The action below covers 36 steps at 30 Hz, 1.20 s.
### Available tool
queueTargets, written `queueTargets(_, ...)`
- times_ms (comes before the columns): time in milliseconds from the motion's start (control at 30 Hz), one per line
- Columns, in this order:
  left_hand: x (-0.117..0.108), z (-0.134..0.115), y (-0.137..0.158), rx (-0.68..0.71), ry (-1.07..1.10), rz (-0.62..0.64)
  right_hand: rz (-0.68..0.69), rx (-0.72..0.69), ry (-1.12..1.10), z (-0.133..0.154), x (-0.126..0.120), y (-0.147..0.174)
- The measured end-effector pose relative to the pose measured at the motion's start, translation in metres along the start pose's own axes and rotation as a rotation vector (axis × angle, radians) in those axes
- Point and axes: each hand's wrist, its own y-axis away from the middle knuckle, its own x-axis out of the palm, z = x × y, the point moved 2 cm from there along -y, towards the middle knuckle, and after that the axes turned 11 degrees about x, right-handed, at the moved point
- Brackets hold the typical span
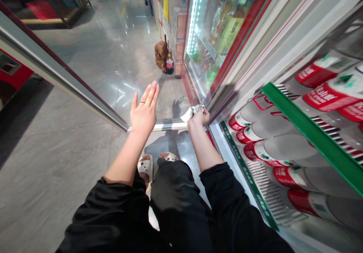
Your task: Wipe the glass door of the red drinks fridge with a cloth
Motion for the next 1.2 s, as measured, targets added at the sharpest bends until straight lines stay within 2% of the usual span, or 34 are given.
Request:
queueTargets(233,-0.003,-0.001,-0.001,0.003,-0.005,0.029,0.135,-0.028,0.039,-0.018,0.002,0.020)
queueTargets(400,-0.005,-0.002,-0.002,0.003,0.003,0.036,0.100,-0.019,0.049,-0.013,-0.007,0.010)
queueTargets(533,-0.004,-0.003,-0.002,0.004,-0.014,0.040,0.064,-0.016,0.040,-0.008,-0.002,0.010)
queueTargets(800,-0.006,0.000,-0.003,-0.007,-0.039,0.076,0.188,-0.048,0.080,-0.018,0.004,0.037)
queueTargets(1000,-0.029,0.006,0.001,0.148,-0.059,0.153,0.134,-0.085,0.098,-0.012,0.007,0.036)
queueTargets(1100,-0.045,0.014,0.002,0.101,-0.089,0.060,0.129,-0.090,0.087,-0.011,0.008,0.039)
queueTargets(1200,-0.054,0.028,-0.001,-0.092,-0.111,-0.139,0.140,-0.089,0.074,-0.009,0.007,0.044)
